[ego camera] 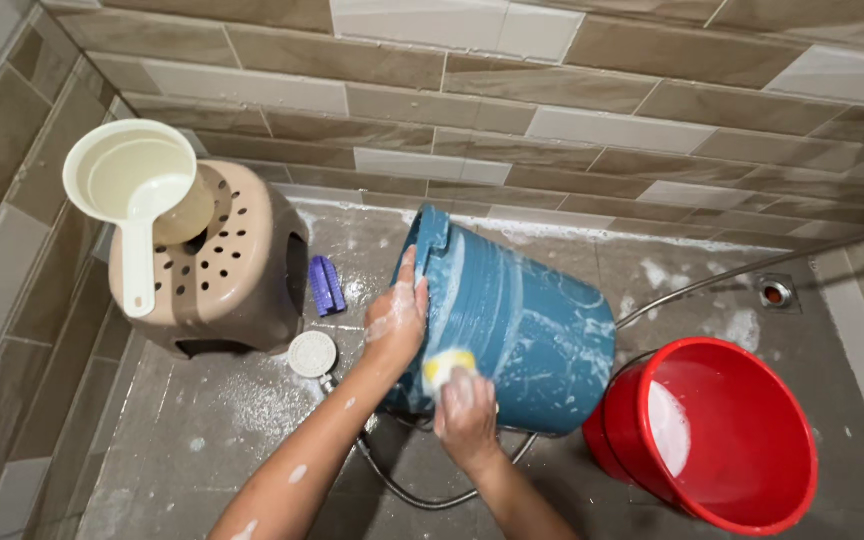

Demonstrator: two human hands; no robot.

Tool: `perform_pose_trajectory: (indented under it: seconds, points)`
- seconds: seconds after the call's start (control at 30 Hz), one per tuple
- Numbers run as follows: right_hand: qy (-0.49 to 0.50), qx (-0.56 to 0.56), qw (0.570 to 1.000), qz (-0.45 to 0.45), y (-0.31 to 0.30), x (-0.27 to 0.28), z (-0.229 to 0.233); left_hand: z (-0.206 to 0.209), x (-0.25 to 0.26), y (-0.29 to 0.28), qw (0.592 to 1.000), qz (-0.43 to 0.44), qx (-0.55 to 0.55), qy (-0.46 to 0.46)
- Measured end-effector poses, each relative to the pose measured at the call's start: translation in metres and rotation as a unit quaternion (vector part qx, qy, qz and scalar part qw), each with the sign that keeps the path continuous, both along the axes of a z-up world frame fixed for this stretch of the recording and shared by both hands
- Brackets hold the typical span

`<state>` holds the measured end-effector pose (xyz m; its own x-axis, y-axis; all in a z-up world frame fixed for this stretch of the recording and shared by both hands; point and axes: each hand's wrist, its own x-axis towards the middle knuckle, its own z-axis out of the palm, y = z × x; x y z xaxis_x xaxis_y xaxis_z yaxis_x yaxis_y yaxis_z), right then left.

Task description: The person scrubs the inside and outside of a blue plastic bucket using a yellow sponge and soapy water from a red bucket. They then use a purple scrubbing tool to clean the bucket's bottom and finally rinse the bucket with a handheld shower head.

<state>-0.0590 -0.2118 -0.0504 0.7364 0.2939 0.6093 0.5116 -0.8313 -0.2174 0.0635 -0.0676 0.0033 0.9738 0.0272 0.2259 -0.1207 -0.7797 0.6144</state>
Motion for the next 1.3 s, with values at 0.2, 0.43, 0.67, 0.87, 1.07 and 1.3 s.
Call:
perform_pose_trajectory:
  seconds: [0.2, 0.43, 0.67, 0.87, 1.07, 1.3]
  points:
    - [0.251, 0.155, 0.92, -0.26, -0.063, 0.18, 0.026, -0.004, -0.011, 0.006, 1.0, -0.013, 0.011, 0.009]
    - [0.043, -0.047, 0.984, -0.164, -0.01, 0.079, 0.034, 0.015, -0.006, 0.007, 0.994, 0.019, -0.003, 0.109]
    - [0.267, 0.031, 0.952, -0.145, -0.052, 0.196, 0.026, 0.001, -0.017, 0.01, 0.999, 0.01, 0.001, 0.046]
    - [0.241, 0.065, 0.941, -0.228, -0.001, 0.212, 0.032, 0.002, -0.011, 0.005, 0.996, 0.037, -0.014, 0.076]
    - [0.147, 0.191, 0.943, -0.231, -0.059, 0.077, 0.015, 0.002, -0.01, 0.004, 0.991, 0.05, -0.062, 0.111]
    - [0.145, 0.037, 0.92, -0.361, -0.104, 0.174, 0.007, 0.004, -0.003, 0.006, 0.991, 0.046, -0.046, 0.115]
